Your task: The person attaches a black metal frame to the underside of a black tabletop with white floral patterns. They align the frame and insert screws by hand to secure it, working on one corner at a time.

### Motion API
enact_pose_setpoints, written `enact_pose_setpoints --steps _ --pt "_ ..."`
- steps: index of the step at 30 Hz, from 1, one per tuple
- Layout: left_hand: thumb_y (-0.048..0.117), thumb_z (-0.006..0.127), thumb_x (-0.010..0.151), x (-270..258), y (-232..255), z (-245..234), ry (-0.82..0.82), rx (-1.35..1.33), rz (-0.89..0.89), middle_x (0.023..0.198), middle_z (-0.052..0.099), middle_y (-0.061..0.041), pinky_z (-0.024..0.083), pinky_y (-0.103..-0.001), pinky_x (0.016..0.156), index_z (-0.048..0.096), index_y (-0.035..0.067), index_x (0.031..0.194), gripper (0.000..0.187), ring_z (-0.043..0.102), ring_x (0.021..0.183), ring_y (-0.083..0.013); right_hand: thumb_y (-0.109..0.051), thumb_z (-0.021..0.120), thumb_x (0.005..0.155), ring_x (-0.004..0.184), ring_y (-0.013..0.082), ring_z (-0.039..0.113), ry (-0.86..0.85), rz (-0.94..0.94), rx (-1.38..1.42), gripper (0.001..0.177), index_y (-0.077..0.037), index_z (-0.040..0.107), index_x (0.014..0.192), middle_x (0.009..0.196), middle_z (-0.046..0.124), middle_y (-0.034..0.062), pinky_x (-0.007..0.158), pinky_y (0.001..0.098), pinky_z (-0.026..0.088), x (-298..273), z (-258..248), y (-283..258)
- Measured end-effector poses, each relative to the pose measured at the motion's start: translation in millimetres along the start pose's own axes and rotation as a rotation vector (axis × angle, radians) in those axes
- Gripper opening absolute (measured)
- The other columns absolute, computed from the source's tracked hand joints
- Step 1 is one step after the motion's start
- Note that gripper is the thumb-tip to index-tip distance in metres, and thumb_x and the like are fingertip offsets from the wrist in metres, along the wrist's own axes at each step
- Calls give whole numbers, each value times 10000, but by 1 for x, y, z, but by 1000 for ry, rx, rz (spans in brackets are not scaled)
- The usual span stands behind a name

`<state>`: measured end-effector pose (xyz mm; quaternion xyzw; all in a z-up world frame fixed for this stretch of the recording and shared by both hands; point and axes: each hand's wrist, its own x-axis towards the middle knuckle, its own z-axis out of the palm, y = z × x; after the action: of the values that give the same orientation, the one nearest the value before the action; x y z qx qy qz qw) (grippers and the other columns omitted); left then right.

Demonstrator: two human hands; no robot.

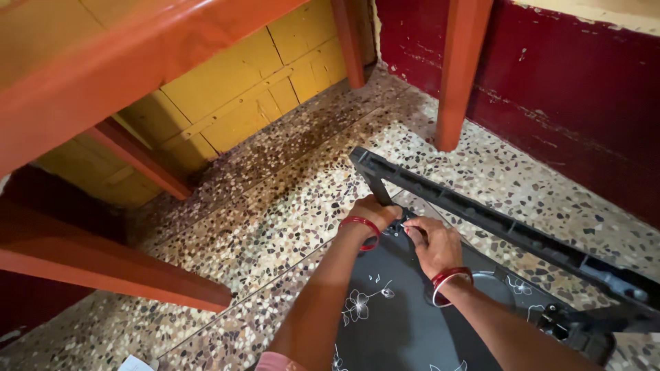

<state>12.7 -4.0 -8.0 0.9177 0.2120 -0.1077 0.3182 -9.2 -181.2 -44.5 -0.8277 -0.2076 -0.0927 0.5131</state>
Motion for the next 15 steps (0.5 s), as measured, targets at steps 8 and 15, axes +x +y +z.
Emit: enact_pose_setpoints --steps 8,15 --pt "514 704 722 -1 9 -7 -18 -4 21 1165 744 -196 564 -392 949 760 67 1111 595 719 1125 -316 -142 735 874 818 299 731 43 14 -136 88 -104 771 944 907 764 103 795 415 558 -1 5 -2" --pt "453 778 671 -11 16 -14 90 -30 -14 1134 754 -194 570 -401 941 772 64 1093 573 724 1085 -346 -156 725 889 863 316 707 64 -48 -180 95 -123 752 974 943 745 96 808 441 531 -4 8 -1"
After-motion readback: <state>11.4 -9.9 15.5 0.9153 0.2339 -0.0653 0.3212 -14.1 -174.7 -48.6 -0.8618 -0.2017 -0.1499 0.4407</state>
